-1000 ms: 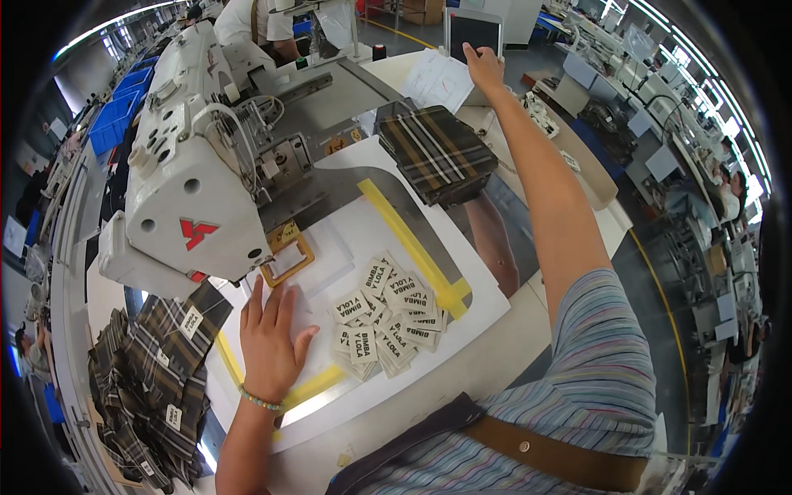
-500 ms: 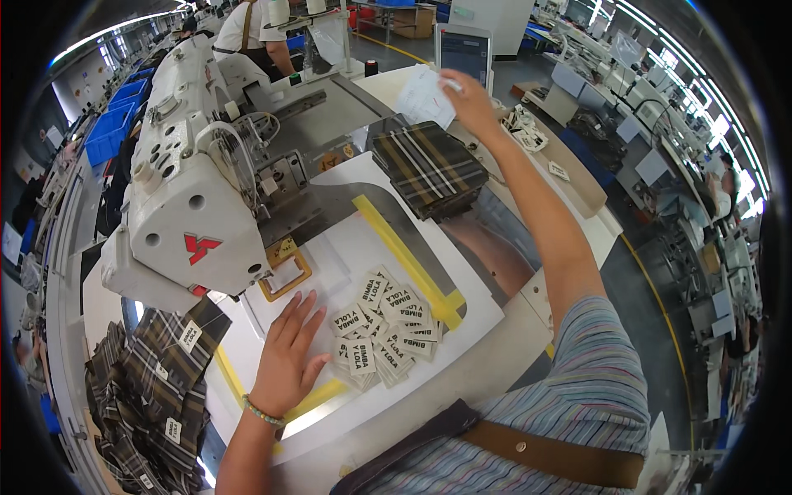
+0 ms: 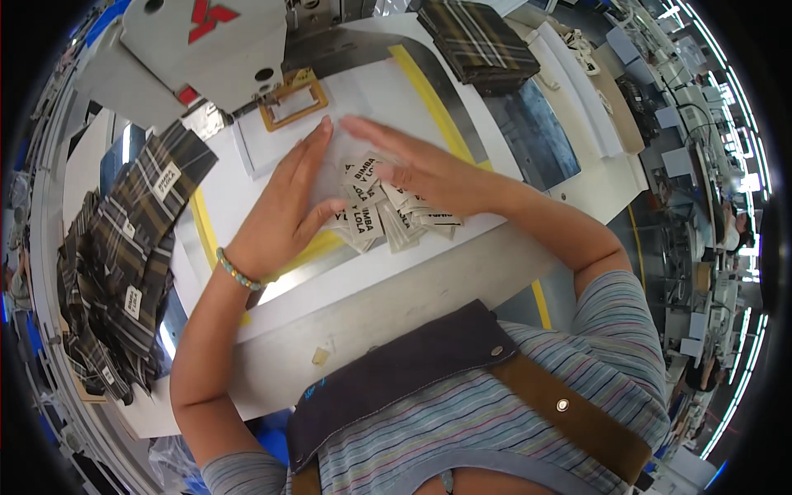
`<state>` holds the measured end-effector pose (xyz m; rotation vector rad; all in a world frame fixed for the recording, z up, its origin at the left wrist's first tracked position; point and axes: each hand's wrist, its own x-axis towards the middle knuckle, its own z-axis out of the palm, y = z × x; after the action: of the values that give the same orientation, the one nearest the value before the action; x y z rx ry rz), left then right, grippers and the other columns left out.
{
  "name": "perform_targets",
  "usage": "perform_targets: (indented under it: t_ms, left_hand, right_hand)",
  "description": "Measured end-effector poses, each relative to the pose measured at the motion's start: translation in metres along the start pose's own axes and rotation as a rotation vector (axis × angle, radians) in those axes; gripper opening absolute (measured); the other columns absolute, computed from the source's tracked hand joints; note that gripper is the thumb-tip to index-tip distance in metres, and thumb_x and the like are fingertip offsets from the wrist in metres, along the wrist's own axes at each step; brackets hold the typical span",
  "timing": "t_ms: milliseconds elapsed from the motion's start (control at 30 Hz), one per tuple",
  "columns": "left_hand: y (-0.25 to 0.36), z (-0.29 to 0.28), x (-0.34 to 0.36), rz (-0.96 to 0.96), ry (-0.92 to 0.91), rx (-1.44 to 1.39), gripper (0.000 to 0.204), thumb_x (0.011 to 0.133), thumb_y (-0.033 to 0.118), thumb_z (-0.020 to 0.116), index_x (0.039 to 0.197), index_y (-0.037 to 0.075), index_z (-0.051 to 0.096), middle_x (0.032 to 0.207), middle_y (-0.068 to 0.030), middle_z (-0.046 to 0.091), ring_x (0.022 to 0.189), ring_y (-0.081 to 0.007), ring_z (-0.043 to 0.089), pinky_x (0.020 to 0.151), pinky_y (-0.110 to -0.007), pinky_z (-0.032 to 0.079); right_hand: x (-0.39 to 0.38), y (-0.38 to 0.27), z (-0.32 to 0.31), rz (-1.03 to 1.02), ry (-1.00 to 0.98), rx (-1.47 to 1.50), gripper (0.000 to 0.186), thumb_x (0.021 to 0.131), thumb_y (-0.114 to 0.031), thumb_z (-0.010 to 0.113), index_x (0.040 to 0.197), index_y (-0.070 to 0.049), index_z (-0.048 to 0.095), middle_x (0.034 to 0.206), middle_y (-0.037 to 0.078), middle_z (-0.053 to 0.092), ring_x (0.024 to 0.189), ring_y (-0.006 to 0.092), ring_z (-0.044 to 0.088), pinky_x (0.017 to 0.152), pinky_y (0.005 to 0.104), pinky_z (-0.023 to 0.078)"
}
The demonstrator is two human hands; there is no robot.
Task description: The person operates an industrial sewing machine to attach small white labels to plaid fabric pieces. They pick up a fabric piece, place a label on it, and guide it through the machine to stitch the label in place. The finished pieces are stacked on the left side of the table.
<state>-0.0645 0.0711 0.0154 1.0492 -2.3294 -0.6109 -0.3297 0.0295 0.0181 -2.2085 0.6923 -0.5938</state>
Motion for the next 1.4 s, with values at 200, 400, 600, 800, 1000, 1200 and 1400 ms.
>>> perform_targets:
  t_ms: [200, 400, 600, 800, 1000, 1200, 1400]
  left_hand:
    - [-0.002, -0.004, 0.001, -0.04, -0.004, -0.109, 0.065, 0.104, 0.028, 0.056, 0.157, 0.001, 0.031, 0.155, -0.0247, 0.044, 0.139, -0.0436, 0.045, 0.118, -0.045, 0.035]
    - [-0.002, -0.002, 0.002, -0.063, 0.044, -0.493, 0.055, 0.106, 0.021, 0.051, 0.155, 0.0, 0.037, 0.151, -0.0213, 0.051, 0.141, -0.0329, 0.048, 0.117, -0.041, 0.037]
    - [-0.009, -0.002, 0.003, -0.149, 0.221, -0.575, 0.043, 0.104, 0.016, 0.057, 0.142, -0.001, 0.054, 0.137, -0.0171, 0.064, 0.127, -0.0267, 0.06, 0.111, -0.037, 0.044]
    - [-0.006, -0.013, 0.004, -0.127, 0.3, -0.294, 0.026, 0.1, 0.009, 0.058, 0.122, 0.002, 0.071, 0.12, -0.0145, 0.073, 0.106, -0.0247, 0.068, 0.097, -0.035, 0.052]
    - [-0.006, -0.015, 0.002, -0.122, 0.274, -0.255, 0.025, 0.098, 0.008, 0.061, 0.12, 0.001, 0.071, 0.115, -0.0173, 0.072, 0.101, -0.028, 0.068, 0.093, -0.035, 0.053]
    - [-0.008, -0.014, 0.003, -0.123, 0.253, -0.278, 0.025, 0.099, 0.007, 0.06, 0.121, 0.001, 0.071, 0.116, -0.0142, 0.072, 0.102, -0.0231, 0.067, 0.095, -0.033, 0.051]
    - [0.006, -0.017, 0.012, 0.072, 0.312, 0.007, 0.029, 0.09, -0.001, 0.068, 0.12, 0.002, 0.07, 0.121, -0.0146, 0.071, 0.105, -0.0291, 0.069, 0.093, -0.036, 0.055]
  right_hand:
    - [0.006, -0.003, -0.065, 0.039, 0.203, -0.292, 0.041, 0.102, -0.027, 0.06, 0.136, -0.004, 0.061, 0.139, 0.016, 0.06, 0.13, 0.0265, 0.055, 0.111, 0.038, 0.042]
    - [0.014, -0.022, -0.047, 0.137, -0.115, -0.274, 0.034, 0.094, -0.025, 0.071, 0.121, -0.003, 0.071, 0.111, 0.009, 0.069, 0.098, 0.0223, 0.065, 0.087, 0.0333, 0.053]
    - [0.024, -0.012, -0.028, 0.2, -0.147, -0.19, 0.02, 0.09, -0.017, 0.074, 0.103, -0.003, 0.072, 0.099, 0.004, 0.067, 0.085, 0.0183, 0.062, 0.077, 0.0308, 0.05]
    - [0.021, -0.006, -0.065, 0.195, 0.129, -0.378, 0.014, 0.09, -0.014, 0.072, 0.099, -0.004, 0.075, 0.095, 0.006, 0.07, 0.081, 0.0179, 0.064, 0.074, 0.0309, 0.051]
    - [0.0, 0.045, -0.144, 0.187, 0.39, -0.894, 0.026, 0.089, -0.024, 0.075, 0.105, -0.004, 0.075, 0.101, 0.009, 0.073, 0.081, 0.0233, 0.068, 0.074, 0.0342, 0.054]
    - [-0.003, 0.061, -0.143, 0.321, 0.529, -0.677, 0.02, 0.089, -0.025, 0.072, 0.097, -0.007, 0.077, 0.096, 0.009, 0.075, 0.085, 0.0298, 0.07, 0.077, 0.0397, 0.054]
    - [0.012, 0.043, -0.14, 0.163, 0.623, -0.71, 0.018, 0.091, -0.021, 0.069, 0.098, -0.006, 0.077, 0.099, 0.009, 0.075, 0.087, 0.0299, 0.07, 0.078, 0.0384, 0.055]
